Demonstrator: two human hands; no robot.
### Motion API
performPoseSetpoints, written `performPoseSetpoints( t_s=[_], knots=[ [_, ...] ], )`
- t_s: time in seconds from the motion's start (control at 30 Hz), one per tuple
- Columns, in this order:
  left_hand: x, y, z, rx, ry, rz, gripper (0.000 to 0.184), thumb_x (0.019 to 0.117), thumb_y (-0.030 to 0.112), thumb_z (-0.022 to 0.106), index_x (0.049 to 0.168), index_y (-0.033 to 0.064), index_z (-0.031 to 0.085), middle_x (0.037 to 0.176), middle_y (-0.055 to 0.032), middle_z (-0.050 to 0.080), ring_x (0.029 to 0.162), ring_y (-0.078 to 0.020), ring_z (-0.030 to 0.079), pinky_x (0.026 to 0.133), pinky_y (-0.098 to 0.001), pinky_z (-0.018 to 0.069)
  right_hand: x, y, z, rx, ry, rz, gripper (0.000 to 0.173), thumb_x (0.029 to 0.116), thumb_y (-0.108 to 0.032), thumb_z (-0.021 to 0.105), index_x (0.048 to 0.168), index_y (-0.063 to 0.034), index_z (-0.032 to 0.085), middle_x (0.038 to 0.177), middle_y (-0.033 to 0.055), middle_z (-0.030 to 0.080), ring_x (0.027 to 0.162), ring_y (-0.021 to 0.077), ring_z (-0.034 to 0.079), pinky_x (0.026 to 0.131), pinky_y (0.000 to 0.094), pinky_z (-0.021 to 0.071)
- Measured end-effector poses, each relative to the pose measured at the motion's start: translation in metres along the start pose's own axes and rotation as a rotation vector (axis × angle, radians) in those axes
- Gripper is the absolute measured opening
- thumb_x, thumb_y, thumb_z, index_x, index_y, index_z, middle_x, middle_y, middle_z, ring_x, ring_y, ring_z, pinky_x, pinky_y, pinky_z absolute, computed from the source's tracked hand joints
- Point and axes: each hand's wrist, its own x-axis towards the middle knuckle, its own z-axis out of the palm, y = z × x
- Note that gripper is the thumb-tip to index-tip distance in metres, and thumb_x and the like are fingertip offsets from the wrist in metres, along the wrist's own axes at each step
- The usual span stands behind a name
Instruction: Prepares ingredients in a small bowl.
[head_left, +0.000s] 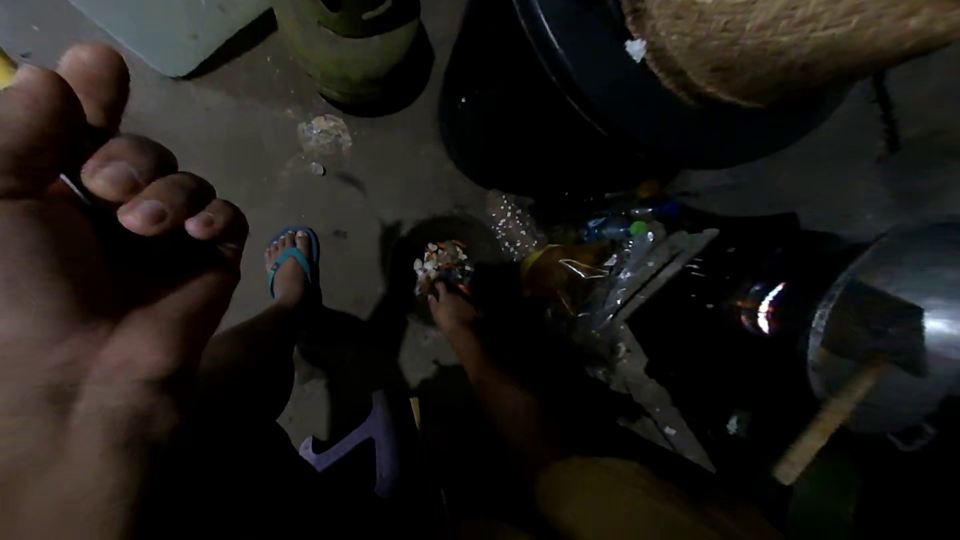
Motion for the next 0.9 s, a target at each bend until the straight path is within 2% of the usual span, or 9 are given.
performPoseSetpoints(
  t_s=[0.1, 0.17, 0.3, 0.4, 0.57, 0.63, 0.77, 0.83, 0.9],
  knots=[
    [0.001, 0.002, 0.003, -0.020, -0.028, 0.001, 0.023, 0.1085, 0.024, 0.041, 0.105, 0.0118, 0.060, 0.058, 0.0066, 0.046, 0.045, -0.0021, 0.049, 0.045, -0.0157, 0.0497, 0.032, 0.017, -0.021, 0.329, -0.076, -0.098, 0.046, 0.1091, -0.025, 0.052, 0.149, -0.0029, 0.049, 0.134, 0.0266, 0.062, 0.122, 0.0378, 0.064, 0.104, 0.0516, 0.0516],
    [0.001, 0.006, -0.001, -0.012, -0.050, 0.008, 0.025, 0.1089, 0.024, 0.041, 0.107, 0.0113, 0.061, 0.059, 0.0065, 0.048, 0.046, -0.0025, 0.050, 0.047, -0.0159, 0.0504, 0.028, 0.031, -0.025, 0.386, -0.097, -0.178, 0.044, 0.1068, -0.023, 0.057, 0.143, 0.0023, 0.054, 0.140, 0.0269, 0.059, 0.130, 0.0373, 0.058, 0.112, 0.0509, 0.0444],
    [0.000, 0.009, -0.012, -0.050, -0.113, 0.015, 0.035, 0.1110, 0.027, 0.034, 0.103, 0.0081, 0.062, 0.062, 0.0037, 0.051, 0.050, -0.0039, 0.053, 0.051, -0.0169, 0.0525, -0.022, 0.029, 0.005, 0.049, 0.004, -0.089, 0.048, 0.1076, -0.040, 0.050, 0.151, -0.0187, 0.052, 0.141, 0.0147, 0.062, 0.129, 0.0315, 0.062, 0.109, 0.0510, 0.0480],
    [-0.001, 0.004, -0.011, -0.054, -0.122, 0.036, 0.033, 0.1103, 0.025, 0.036, 0.107, 0.0052, 0.062, 0.064, 0.0023, 0.052, 0.050, -0.0058, 0.054, 0.052, -0.0185, 0.0536, -0.018, 0.005, 0.014, -0.069, 0.011, 0.000, 0.051, 0.1099, -0.043, 0.042, 0.157, -0.0240, 0.042, 0.139, 0.0164, 0.063, 0.124, 0.0362, 0.064, 0.102, 0.0565, 0.0516],
    [0.003, 0.006, -0.004, -0.015, -0.060, 0.019, 0.027, 0.1092, 0.025, 0.039, 0.103, 0.0115, 0.062, 0.060, 0.0059, 0.049, 0.047, -0.0026, 0.052, 0.047, -0.0155, 0.0506, 0.039, 0.030, -0.042, 0.269, -0.115, -0.162, 0.043, 0.1056, -0.025, 0.059, 0.142, -0.0011, 0.057, 0.139, 0.0258, 0.060, 0.131, 0.0392, 0.058, 0.112, 0.0549, 0.0442],
    [0.004, 0.012, -0.007, -0.024, -0.052, 0.048, 0.030, 0.1097, 0.026, 0.037, 0.103, 0.0095, 0.062, 0.061, 0.0051, 0.049, 0.048, -0.0031, 0.052, 0.047, -0.0156, 0.0505, 0.045, 0.053, -0.054, 0.442, -0.131, -0.149, 0.041, 0.1069, -0.022, 0.058, 0.138, 0.0041, 0.057, 0.141, 0.0273, 0.057, 0.130, 0.0391, 0.056, 0.109, 0.0541, 0.0449],
    [0.004, 0.015, -0.017, -0.013, -0.092, 0.053, 0.030, 0.1099, 0.023, 0.040, 0.096, 0.0086, 0.063, 0.061, 0.0040, 0.052, 0.049, -0.0027, 0.053, 0.051, -0.0139, 0.0509, 0.012, 0.062, -0.024, 0.508, 0.073, 0.011, 0.047, 0.1093, -0.030, 0.052, 0.146, 0.0006, 0.051, 0.145, 0.0247, 0.055, 0.135, 0.0353, 0.054, 0.114, 0.0492, 0.0427],
    [0.002, 0.013, -0.015, -0.045, -0.088, 0.041, 0.032, 0.1097, 0.023, 0.038, 0.097, 0.0070, 0.063, 0.061, 0.0031, 0.052, 0.049, -0.0038, 0.054, 0.050, -0.0150, 0.0524, -0.002, 0.037, 0.002, 0.352, 0.177, 0.081, 0.049, 0.1093, -0.034, 0.049, 0.150, -0.0075, 0.049, 0.142, 0.0196, 0.060, 0.132, 0.0323, 0.059, 0.112, 0.0479, 0.0458],
    [0.000, 0.007, -0.011, -0.066, -0.063, 0.029, 0.034, 0.1099, 0.025, 0.036, 0.097, 0.0060, 0.062, 0.059, 0.0025, 0.051, 0.048, -0.0040, 0.054, 0.048, -0.0157, 0.0518, -0.003, 0.013, 0.005, 0.103, 0.117, 0.123, 0.050, 0.1095, -0.039, 0.045, 0.155, -0.0169, 0.045, 0.137, 0.0165, 0.065, 0.126, 0.0332, 0.064, 0.105, 0.0521, 0.0507]
  ],
)
